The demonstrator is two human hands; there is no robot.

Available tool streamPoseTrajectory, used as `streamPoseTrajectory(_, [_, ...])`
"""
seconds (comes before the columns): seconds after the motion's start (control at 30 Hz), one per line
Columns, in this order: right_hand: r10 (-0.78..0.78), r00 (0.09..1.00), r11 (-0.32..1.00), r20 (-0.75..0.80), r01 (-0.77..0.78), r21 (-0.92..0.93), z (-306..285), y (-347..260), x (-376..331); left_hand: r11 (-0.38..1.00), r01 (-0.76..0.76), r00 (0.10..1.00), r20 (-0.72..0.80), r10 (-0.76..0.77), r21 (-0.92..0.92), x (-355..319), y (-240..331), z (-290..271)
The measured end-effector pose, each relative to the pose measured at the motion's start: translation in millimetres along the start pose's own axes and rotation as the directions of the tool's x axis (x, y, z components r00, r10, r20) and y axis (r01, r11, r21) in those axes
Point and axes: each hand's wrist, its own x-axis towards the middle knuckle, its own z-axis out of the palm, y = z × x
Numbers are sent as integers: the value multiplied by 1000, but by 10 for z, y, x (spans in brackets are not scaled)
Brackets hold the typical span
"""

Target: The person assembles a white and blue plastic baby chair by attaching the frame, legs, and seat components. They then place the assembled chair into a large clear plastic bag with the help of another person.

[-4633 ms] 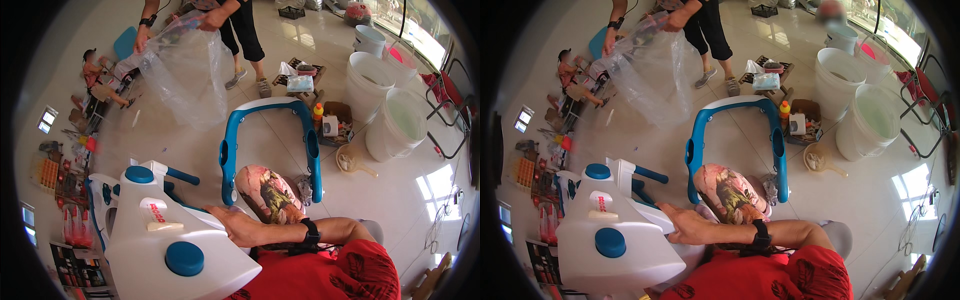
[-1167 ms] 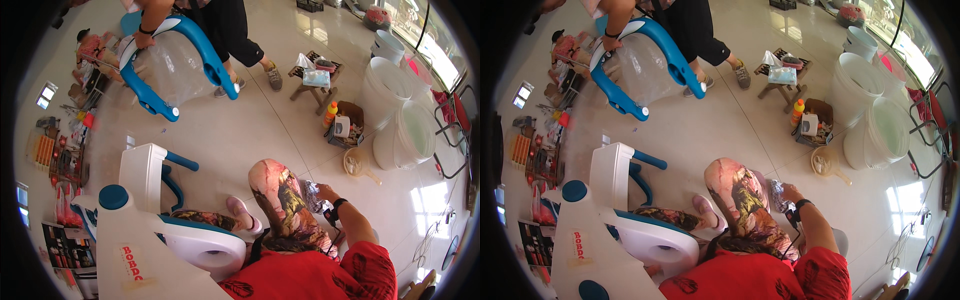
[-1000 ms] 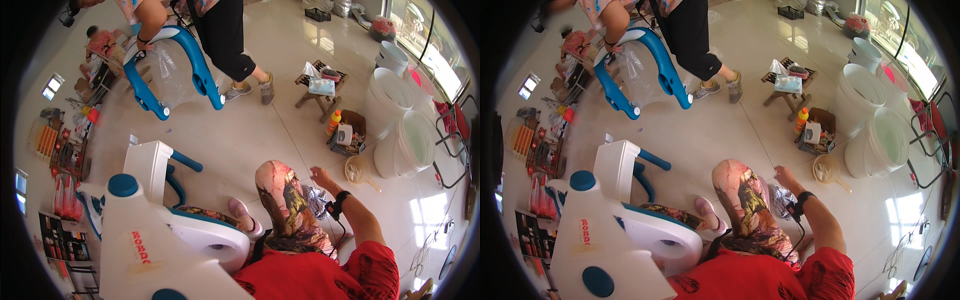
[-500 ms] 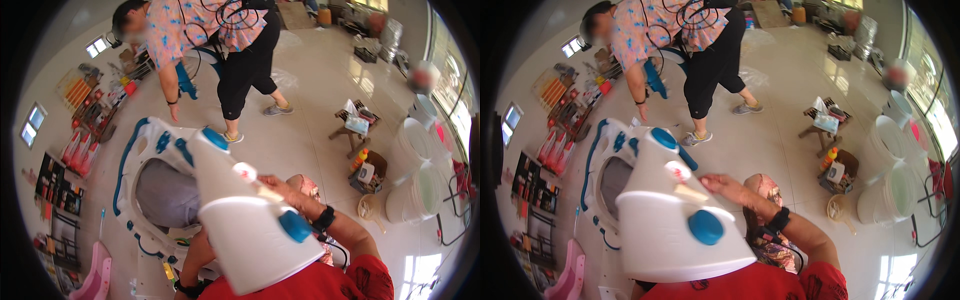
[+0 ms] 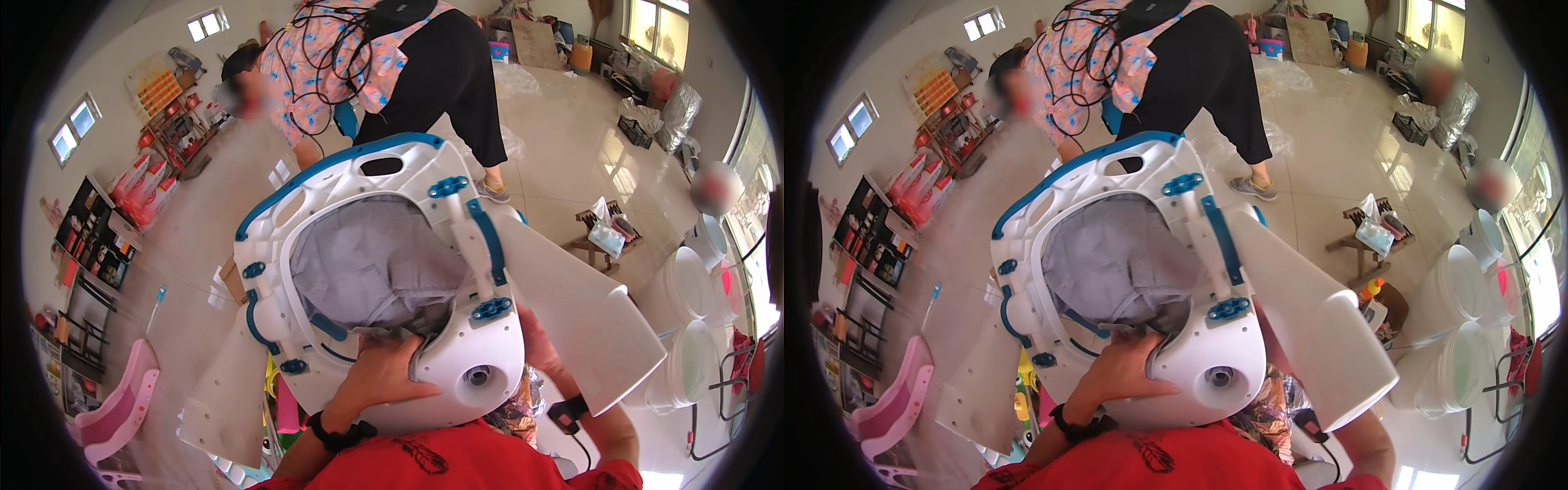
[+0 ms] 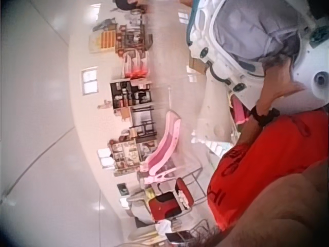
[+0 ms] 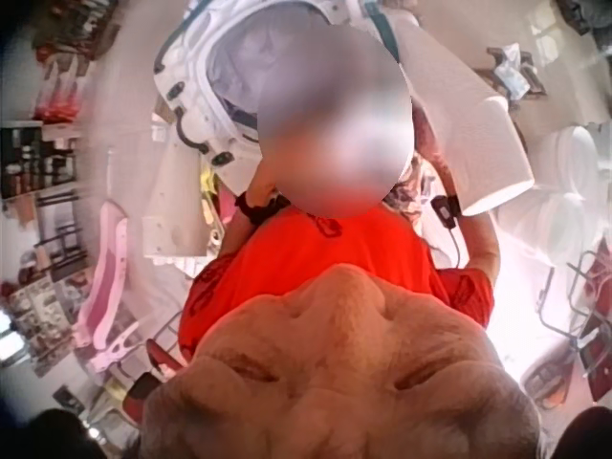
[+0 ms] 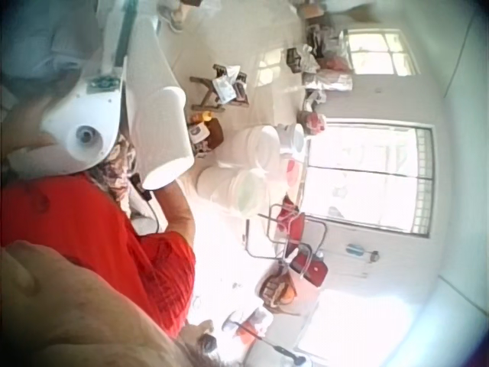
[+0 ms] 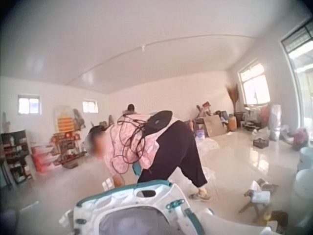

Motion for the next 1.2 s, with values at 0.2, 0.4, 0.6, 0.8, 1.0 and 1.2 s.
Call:
streamPoseTrajectory(0.2, [-213, 962, 955, -169, 169, -242, -310, -769, -445, 998, -22, 990, 134, 30, -61, 272, 177, -102])
streamPoseTrajectory(0.4, [-328, 918, 873, -222, 204, -444, -428, -1170, -818, 994, -68, 978, 193, 84, -87, 340, 128, -53])
streamPoseTrajectory(0.6, [-284, 943, 732, -172, 97, -674, -330, -1281, -1025, 992, -119, 967, 223, 123, -33, 289, 59, -35])
streamPoseTrajectory(0.8, [-318, 926, 704, -206, 85, -705, -187, -1179, -1098, 959, -279, 941, 208, 266, 39, 19, -66, -399])
streamPoseTrajectory(1.0, [-371, 906, 664, -205, 104, -740, -56, -1234, -1255, 900, -426, 897, -176, 405, -98, -448, -489, -765])
streamPoseTrajectory(1.2, [-375, 904, 694, -203, 129, -708, -120, -1143, -1203, 813, -216, 945, -327, 34, -541, -1162, -911, -730])
